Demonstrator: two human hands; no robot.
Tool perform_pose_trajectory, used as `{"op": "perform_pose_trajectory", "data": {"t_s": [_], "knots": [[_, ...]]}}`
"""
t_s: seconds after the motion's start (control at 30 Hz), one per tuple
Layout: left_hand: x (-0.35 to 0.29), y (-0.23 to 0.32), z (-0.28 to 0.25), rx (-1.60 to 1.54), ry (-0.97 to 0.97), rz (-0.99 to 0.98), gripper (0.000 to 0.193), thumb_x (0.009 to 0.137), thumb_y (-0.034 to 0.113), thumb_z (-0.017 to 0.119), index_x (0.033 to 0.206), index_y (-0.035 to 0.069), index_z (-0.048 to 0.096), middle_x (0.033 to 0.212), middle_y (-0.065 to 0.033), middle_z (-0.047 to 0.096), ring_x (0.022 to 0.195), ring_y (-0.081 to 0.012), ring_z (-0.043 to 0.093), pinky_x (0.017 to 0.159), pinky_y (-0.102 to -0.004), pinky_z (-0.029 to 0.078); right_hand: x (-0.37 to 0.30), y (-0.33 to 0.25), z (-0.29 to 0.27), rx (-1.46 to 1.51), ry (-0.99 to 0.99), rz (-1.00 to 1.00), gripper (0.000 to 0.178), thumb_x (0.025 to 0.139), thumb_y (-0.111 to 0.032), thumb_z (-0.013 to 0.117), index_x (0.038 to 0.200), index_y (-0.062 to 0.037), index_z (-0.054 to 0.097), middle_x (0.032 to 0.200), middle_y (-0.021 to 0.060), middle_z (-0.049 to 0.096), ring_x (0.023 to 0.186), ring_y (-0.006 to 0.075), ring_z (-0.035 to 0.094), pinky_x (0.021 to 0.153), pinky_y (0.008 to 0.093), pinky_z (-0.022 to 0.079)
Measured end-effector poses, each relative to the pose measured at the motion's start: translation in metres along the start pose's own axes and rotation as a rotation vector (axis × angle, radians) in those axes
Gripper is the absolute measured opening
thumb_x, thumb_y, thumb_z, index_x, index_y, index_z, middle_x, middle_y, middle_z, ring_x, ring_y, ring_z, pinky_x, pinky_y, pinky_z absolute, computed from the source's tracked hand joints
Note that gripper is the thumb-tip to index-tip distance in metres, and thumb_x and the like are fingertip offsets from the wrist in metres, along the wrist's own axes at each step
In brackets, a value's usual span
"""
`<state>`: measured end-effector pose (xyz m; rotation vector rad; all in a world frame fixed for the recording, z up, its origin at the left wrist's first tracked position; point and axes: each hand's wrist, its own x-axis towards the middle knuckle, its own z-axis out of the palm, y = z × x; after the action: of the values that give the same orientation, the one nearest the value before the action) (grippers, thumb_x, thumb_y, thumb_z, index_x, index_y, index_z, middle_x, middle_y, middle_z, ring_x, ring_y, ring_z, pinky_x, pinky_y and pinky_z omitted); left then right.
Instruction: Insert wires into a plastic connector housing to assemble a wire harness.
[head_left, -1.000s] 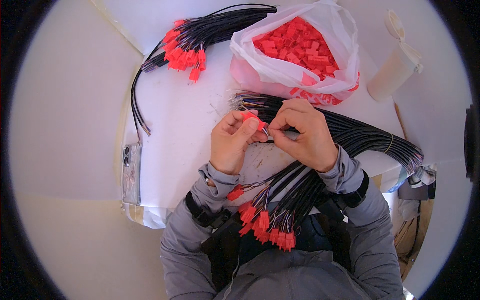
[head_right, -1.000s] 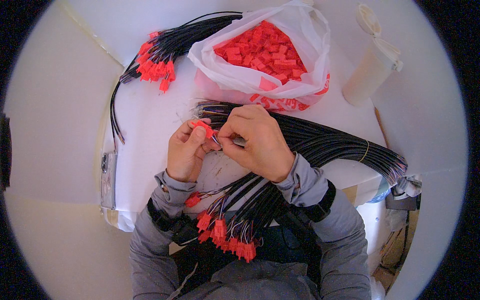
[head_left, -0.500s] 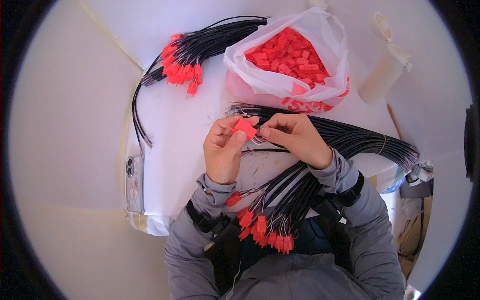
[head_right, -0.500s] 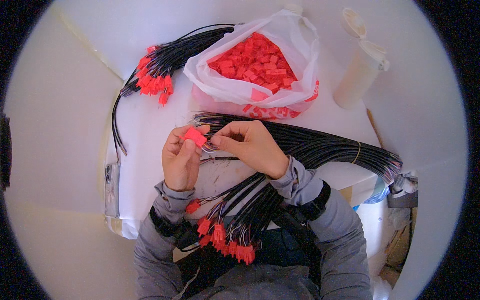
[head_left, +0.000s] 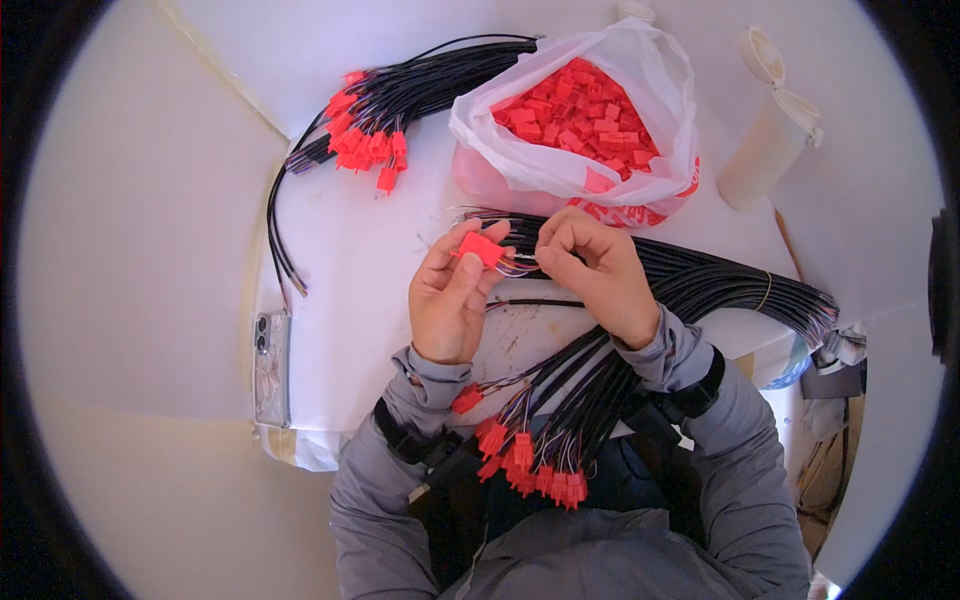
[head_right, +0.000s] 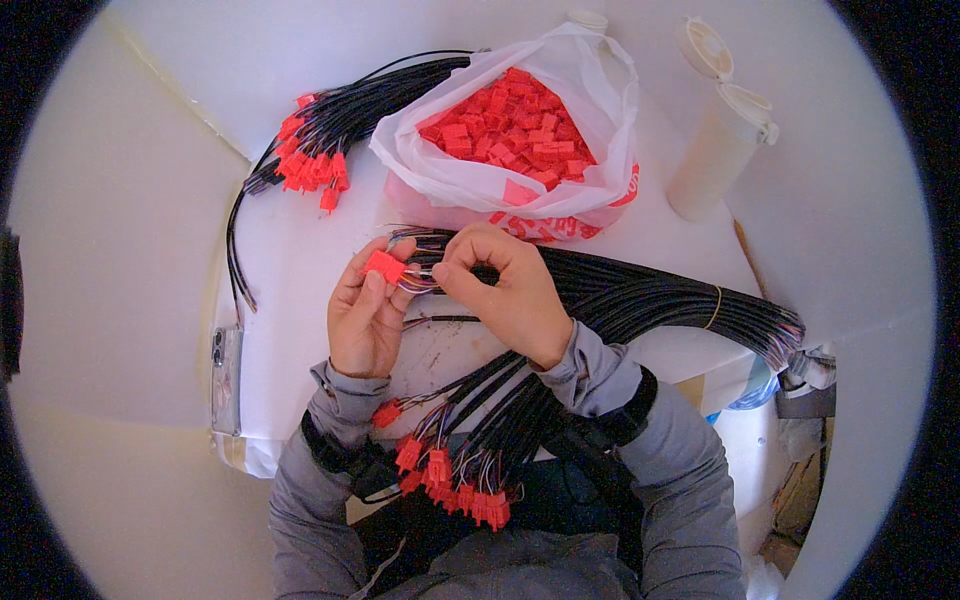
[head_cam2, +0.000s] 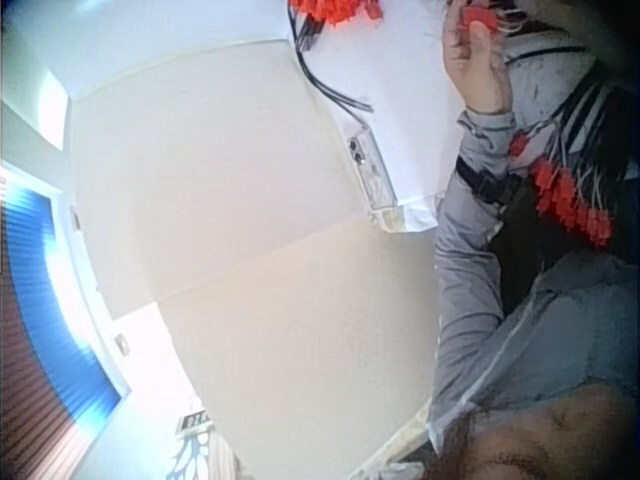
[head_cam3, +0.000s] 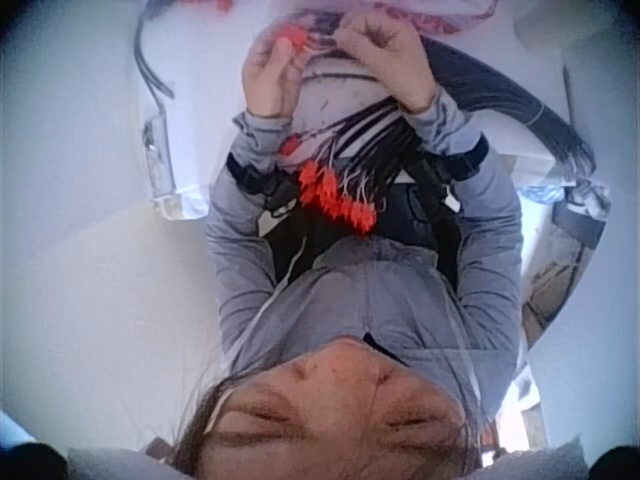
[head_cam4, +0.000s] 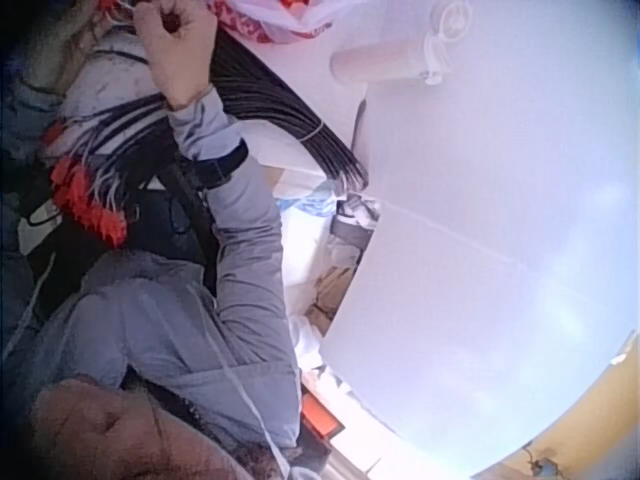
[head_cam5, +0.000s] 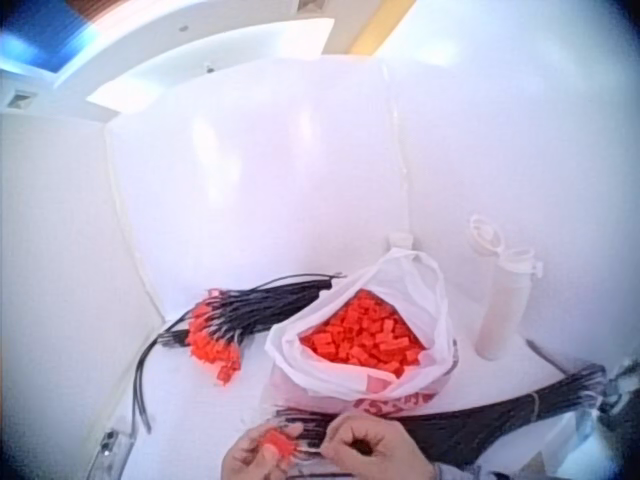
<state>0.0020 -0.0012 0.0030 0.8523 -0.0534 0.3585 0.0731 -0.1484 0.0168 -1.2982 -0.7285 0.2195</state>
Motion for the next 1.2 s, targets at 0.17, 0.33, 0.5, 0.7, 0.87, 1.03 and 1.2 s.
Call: {"op": "perform_pose_trajectory", "data": {"t_s": [0.17,0.33,0.5,0.7,0.87,1.03,1.2], "knots": [[-0.0002,-0.0005,-0.0016,-0.015,0.000,-0.013,0.031,0.085,0.005,0.048,0.115,-0.003,0.043,0.114,-0.0205,0.050,0.097,-0.0259,0.055,0.084,-0.0340,0.046,-0.0003,-0.0014,0.0001,-0.192,0.067,-0.076,0.015,0.070,-0.002,0.062,0.063,-0.0004,0.049,0.070,0.0040,0.052,0.067,0.0117,0.048,0.062,0.0238,0.038],[-0.0010,0.0001,-0.0022,-0.014,-0.010,-0.013,0.030,0.085,0.005,0.049,0.114,-0.001,0.044,0.112,-0.0196,0.051,0.097,-0.0250,0.055,0.083,-0.0334,0.046,0.0000,-0.0022,0.0021,-0.205,0.068,-0.098,0.017,0.069,-0.002,0.064,0.063,-0.0005,0.049,0.069,0.0041,0.051,0.066,0.0118,0.048,0.061,0.0237,0.038],[-0.0015,-0.0014,-0.0028,0.011,0.008,-0.010,0.028,0.084,0.004,0.050,0.111,-0.001,0.046,0.109,-0.0173,0.053,0.094,-0.0217,0.055,0.082,-0.0327,0.047,-0.0004,-0.0036,0.0006,-0.235,0.053,-0.100,0.017,0.068,-0.002,0.065,0.063,-0.0004,0.049,0.069,0.0043,0.050,0.065,0.0117,0.048,0.060,0.0232,0.038],[-0.0020,-0.0016,-0.0047,0.009,0.033,-0.019,0.028,0.083,0.003,0.051,0.111,-0.002,0.046,0.105,-0.0155,0.054,0.092,-0.0205,0.056,0.081,-0.0323,0.047,-0.0003,-0.0050,0.0017,-0.220,0.042,-0.105,0.017,0.067,-0.002,0.066,0.062,-0.0004,0.049,0.070,0.0042,0.050,0.065,0.0117,0.049,0.060,0.0230,0.038],[-0.0022,-0.0010,-0.0054,-0.014,0.039,-0.040,0.030,0.083,0.004,0.052,0.112,-0.002,0.046,0.103,-0.0152,0.055,0.091,-0.0212,0.056,0.081,-0.0326,0.048,-0.0004,-0.0060,0.0018,-0.205,0.035,-0.099,0.017,0.068,-0.001,0.065,0.062,-0.0008,0.050,0.070,0.0039,0.050,0.066,0.0117,0.049,0.061,0.0229,0.038],[-0.0018,-0.0019,-0.0049,-0.003,0.028,-0.035,0.030,0.084,0.007,0.051,0.112,-0.003,0.046,0.104,-0.0162,0.055,0.092,-0.0217,0.056,0.081,-0.0327,0.048,-0.0004,-0.0056,0.0007,-0.239,0.021,-0.108,0.016,0.068,-0.001,0.065,0.061,-0.0009,0.050,0.070,0.0041,0.050,0.066,0.0124,0.049,0.061,0.0231,0.038],[-0.0023,-0.0022,-0.0060,0.038,0.021,-0.037,0.032,0.086,0.012,0.049,0.114,-0.003,0.043,0.104,-0.0175,0.054,0.094,-0.0217,0.056,0.084,-0.0342,0.046,-0.0006,-0.0082,0.0016,-0.252,0.012,-0.098,0.017,0.068,-0.002,0.065,0.061,-0.0010,0.050,0.070,0.0048,0.051,0.068,0.0130,0.050,0.062,0.0234,0.038]]}}
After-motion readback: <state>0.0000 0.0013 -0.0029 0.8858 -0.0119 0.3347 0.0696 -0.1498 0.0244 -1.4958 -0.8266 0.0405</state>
